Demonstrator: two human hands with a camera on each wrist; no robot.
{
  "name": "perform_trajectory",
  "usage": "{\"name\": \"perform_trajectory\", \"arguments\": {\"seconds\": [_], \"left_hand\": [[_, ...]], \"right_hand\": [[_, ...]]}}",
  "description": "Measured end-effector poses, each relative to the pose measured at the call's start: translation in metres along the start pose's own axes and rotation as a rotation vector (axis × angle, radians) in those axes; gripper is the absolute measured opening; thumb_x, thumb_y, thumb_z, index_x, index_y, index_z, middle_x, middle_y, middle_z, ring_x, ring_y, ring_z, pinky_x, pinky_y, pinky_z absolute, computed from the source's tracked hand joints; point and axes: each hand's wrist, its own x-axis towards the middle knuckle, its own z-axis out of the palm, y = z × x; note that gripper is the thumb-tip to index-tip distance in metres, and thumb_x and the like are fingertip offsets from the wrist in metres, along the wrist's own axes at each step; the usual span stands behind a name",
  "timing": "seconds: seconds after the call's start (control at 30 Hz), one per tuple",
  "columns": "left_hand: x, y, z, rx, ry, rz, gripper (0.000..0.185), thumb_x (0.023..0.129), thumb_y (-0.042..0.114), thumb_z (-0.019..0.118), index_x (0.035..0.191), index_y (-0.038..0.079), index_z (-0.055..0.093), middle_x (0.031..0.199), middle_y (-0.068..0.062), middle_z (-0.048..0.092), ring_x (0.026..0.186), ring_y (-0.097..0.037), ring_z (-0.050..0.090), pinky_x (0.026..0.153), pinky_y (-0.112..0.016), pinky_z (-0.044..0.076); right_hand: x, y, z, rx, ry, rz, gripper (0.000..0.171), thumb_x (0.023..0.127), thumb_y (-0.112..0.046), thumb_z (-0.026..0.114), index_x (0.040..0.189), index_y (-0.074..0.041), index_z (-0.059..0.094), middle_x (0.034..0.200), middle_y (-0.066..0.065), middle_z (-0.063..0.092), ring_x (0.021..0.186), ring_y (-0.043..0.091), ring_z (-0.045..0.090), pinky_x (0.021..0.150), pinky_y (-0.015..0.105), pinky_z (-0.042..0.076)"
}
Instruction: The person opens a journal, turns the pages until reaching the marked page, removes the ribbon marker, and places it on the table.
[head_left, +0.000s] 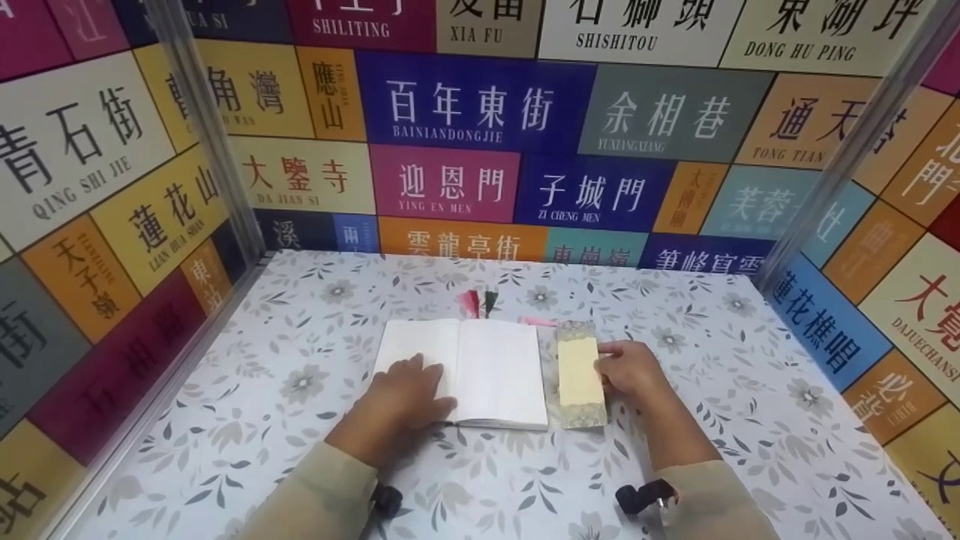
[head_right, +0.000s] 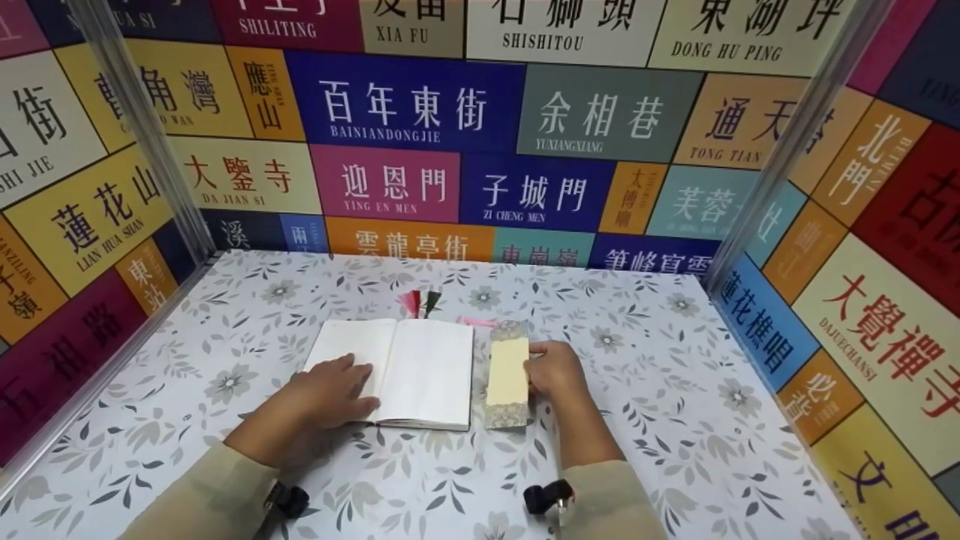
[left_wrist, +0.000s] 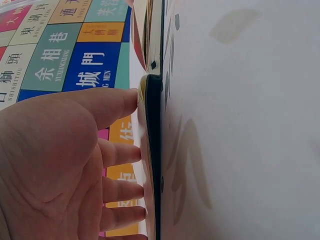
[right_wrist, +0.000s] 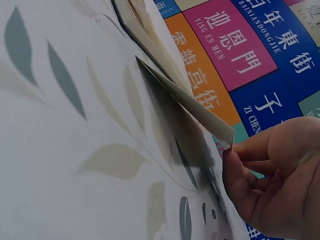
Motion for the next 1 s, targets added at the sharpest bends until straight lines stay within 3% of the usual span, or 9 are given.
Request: {"name": "perform_trajectory", "arguments": {"seconds": [0.1,0.27,0.43,0.77,0.87,1.0], "left_hand": [[-0.001,0.002,0.000,0.025,0.017,0.018,0.076,0.103,0.055,0.062,0.166,0.020,0.041,0.178,-0.016,0.028,0.165,-0.043,0.025,0.134,-0.066,0.020],[-0.003,0.004,0.000,0.070,0.055,0.046,0.077,0.103,0.055,0.062,0.166,0.018,0.041,0.177,-0.016,0.030,0.164,-0.043,0.028,0.134,-0.062,0.024],[-0.001,0.003,0.001,0.041,0.033,0.019,0.078,0.102,0.057,0.062,0.168,0.021,0.038,0.179,-0.012,0.026,0.166,-0.040,0.023,0.136,-0.063,0.019],[0.004,-0.001,0.005,0.013,0.027,0.000,0.080,0.101,0.059,0.064,0.168,0.026,0.037,0.180,-0.008,0.024,0.167,-0.038,0.021,0.135,-0.066,0.018],[0.004,-0.002,0.005,0.025,0.026,0.005,0.079,0.101,0.059,0.063,0.168,0.025,0.037,0.180,-0.010,0.024,0.167,-0.039,0.021,0.135,-0.065,0.017],[0.001,-0.001,0.002,0.020,0.014,0.004,0.079,0.102,0.058,0.063,0.168,0.022,0.038,0.180,-0.011,0.025,0.167,-0.039,0.022,0.135,-0.066,0.016]], "right_hand": [[0.002,0.005,0.000,-0.069,0.030,-0.006,0.045,0.100,-0.012,0.062,0.144,-0.001,0.064,0.118,0.017,0.071,0.090,0.020,0.070,0.071,0.027,0.059],[0.005,0.013,0.001,-0.180,0.065,-0.050,0.042,0.102,-0.014,0.058,0.141,-0.002,0.067,0.142,0.022,0.068,0.120,0.035,0.065,0.099,0.044,0.057],[0.005,0.013,0.002,-0.210,0.080,-0.060,0.042,0.101,-0.013,0.056,0.140,0.000,0.067,0.143,0.024,0.067,0.131,0.042,0.062,0.114,0.055,0.051],[0.001,0.007,0.004,-0.177,0.071,-0.051,0.042,0.103,-0.014,0.057,0.143,-0.005,0.066,0.140,0.021,0.067,0.126,0.038,0.064,0.108,0.051,0.054],[-0.001,0.002,0.006,-0.201,0.062,-0.113,0.043,0.104,-0.021,0.063,0.144,-0.008,0.065,0.135,0.017,0.068,0.122,0.034,0.064,0.107,0.049,0.054],[-0.005,-0.005,0.011,-0.272,0.008,-0.269,0.048,0.103,-0.033,0.069,0.146,-0.011,0.065,0.135,0.015,0.069,0.121,0.033,0.067,0.100,0.049,0.058]]}}
